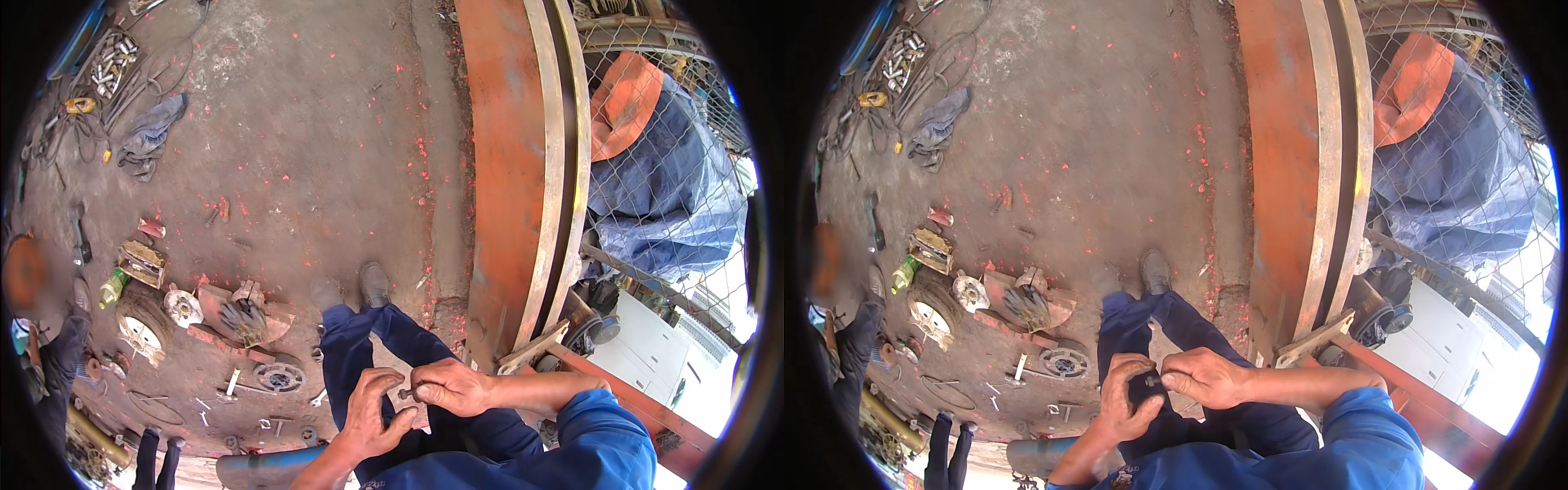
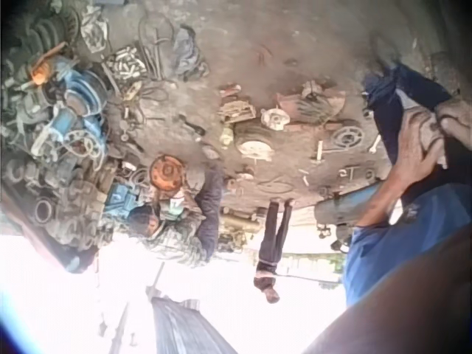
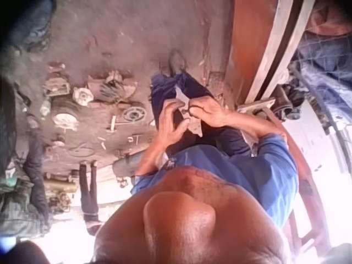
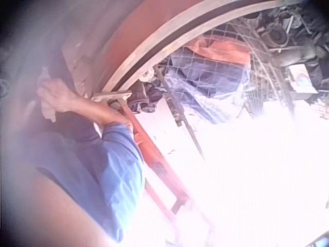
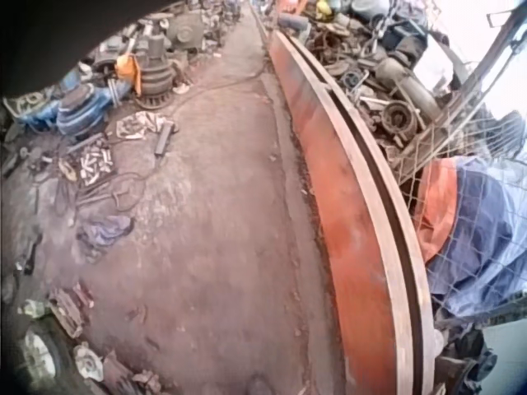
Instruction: The person works on a small engine mounted on a metal stand, using a hammer and wrench to loosen and remove bolts and components. The person removes a bolt and a small metal part from the engine and places them on the floor.
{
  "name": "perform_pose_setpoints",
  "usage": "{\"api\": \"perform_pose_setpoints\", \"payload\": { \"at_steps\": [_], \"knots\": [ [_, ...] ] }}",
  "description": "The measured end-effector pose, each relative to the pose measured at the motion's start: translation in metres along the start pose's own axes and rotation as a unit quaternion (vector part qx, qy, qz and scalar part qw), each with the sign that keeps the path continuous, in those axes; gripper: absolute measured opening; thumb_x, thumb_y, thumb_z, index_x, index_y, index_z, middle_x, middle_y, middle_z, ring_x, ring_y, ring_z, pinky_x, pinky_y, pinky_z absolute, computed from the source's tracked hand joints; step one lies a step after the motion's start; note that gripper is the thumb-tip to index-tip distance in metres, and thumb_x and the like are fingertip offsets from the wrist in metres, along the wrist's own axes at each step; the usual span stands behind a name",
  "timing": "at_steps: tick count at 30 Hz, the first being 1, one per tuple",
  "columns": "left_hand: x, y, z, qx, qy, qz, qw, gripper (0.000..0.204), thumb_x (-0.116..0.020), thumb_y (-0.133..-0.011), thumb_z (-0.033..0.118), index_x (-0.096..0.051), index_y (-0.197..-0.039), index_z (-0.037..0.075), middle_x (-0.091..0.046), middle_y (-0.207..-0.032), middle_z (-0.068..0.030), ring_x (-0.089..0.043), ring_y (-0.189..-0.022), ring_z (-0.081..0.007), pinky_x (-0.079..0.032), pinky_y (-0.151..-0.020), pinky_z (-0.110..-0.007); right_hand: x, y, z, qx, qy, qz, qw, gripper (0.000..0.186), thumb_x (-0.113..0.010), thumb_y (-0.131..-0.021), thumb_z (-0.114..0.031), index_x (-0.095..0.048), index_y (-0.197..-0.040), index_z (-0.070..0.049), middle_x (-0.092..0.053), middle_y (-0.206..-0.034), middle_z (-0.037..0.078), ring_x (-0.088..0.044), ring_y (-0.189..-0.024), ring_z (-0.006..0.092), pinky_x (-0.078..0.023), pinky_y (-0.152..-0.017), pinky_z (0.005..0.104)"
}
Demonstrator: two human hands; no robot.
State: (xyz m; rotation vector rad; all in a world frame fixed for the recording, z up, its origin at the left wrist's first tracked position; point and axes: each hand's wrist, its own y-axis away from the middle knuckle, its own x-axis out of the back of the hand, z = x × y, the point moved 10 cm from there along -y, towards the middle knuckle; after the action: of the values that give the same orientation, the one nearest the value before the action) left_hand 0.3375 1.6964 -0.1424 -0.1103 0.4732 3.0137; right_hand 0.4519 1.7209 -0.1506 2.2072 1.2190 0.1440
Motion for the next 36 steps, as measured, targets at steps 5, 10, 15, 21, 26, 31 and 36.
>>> {"api": "perform_pose_setpoints", "payload": {
  "at_steps": [5, 10, 15, 21, 26, 31, 36],
  "knots": [
    [0.055, -0.051, -0.008, 0.025, -0.022, 0.014, 0.999, 0.026, -0.066, -0.096, 0.025, -0.056, -0.105, 0.002, -0.06, -0.083, -0.0166, -0.06, -0.067, -0.0323, -0.047, -0.058, -0.04, 0.028, -0.082, -0.061, 0.111, 0.154, 0.054, 0.98, 0.024, -0.06, -0.099, -0.023, -0.057, -0.091, -0.001, -0.058, -0.08, 0.015, -0.058, -0.075, 0.0392, -0.048, -0.067, 0.0466],
    [0.121, -0.122, 0.021, -0.084, -0.097, 0.041, 0.991, 0.021, -0.067, -0.09, 0.005, -0.057, -0.109, 0.005, -0.058, -0.097, -0.0154, -0.06, -0.079, -0.0333, -0.05, -0.069, -0.041, 0.03, -0.158, -0.035, -0.161, -0.237, -0.024, 0.958, 0.047, -0.04, -0.109, -0.038, -0.056, -0.087, 0.0, -0.054, -0.07, 0.007, -0.055, -0.065, 0.0195, -0.044, -0.06, 0.0368],
    [0.168, -0.195, 0.036, -0.047, -0.04, 0.054, 0.997, 0.031, -0.069, -0.092, 0.015, -0.052, -0.114, 0.0, -0.055, -0.103, -0.0163, -0.055, -0.091, -0.0269, -0.047, -0.081, -0.039, 0.071, -0.228, -0.072, -0.14, -0.197, -0.043, 0.97, 0.047, -0.042, -0.108, -0.04, -0.055, -0.084, -0.002, -0.054, -0.07, 0.003, -0.048, -0.063, 0.0133, -0.04, -0.058, 0.0307],
    [0.19, -0.293, 0.055, -0.019, -0.06, 0.066, 0.996, 0.029, -0.072, -0.091, 0.011, -0.056, -0.113, 0.001, -0.058, -0.101, -0.0171, -0.059, -0.082, -0.0283, -0.048, -0.071, -0.037, 0.168, -0.285, -0.143, -0.077, -0.142, -0.027, 0.987, 0.044, -0.041, -0.108, -0.035, -0.054, -0.082, -0.002, -0.052, -0.069, 0.003, -0.05, -0.065, 0.0127, -0.043, -0.06, 0.0338],
    [0.183, -0.409, 0.101, -0.098, -0.176, 0.042, 0.979, 0.029, -0.072, -0.089, 0.009, -0.057, -0.113, 0.002, -0.057, -0.101, -0.0156, -0.059, -0.083, -0.0273, -0.048, -0.072, -0.039, 0.25, -0.328, -0.162, -0.068, -0.294, -0.096, 0.948, 0.048, -0.039, -0.109, -0.04, -0.057, -0.086, -0.002, -0.057, -0.074, 0.004, -0.057, -0.07, 0.0142, -0.048, -0.066, 0.0333],
    [0.197, -0.508, 0.078, 0.039, 0.099, 0.207, 0.973, 0.032, -0.067, -0.093, 0.017, -0.046, -0.109, -0.002, -0.058, -0.104, -0.026, -0.062, -0.094, -0.0326, -0.055, -0.085, -0.046, 0.444, -0.405, -0.085, -0.12, -0.037, 0.208, 0.97, 0.063, -0.043, -0.104, -0.052, -0.056, -0.124, 0.007, -0.062, -0.12, 0.025, -0.058, -0.117, 0.0386, -0.044, -0.104, 0.0451],
    [0.196, -0.594, 0.053, 0.112, 0.231, 0.141, 0.956, 0.036, -0.071, -0.091, 0.019, -0.048, -0.11, -0.002, -0.059, -0.089, -0.023, -0.065, -0.078, -0.0337, -0.058, -0.075, -0.048, 0.668, -0.433, 0.007, -0.233, 0.279, 0.473, 0.803, 0.057, -0.055, -0.098, -0.039, -0.051, -0.131, 0.008, -0.048, -0.138, 0.032, -0.046, -0.13, 0.0456, -0.039, -0.111, 0.0492]
  ]
}}
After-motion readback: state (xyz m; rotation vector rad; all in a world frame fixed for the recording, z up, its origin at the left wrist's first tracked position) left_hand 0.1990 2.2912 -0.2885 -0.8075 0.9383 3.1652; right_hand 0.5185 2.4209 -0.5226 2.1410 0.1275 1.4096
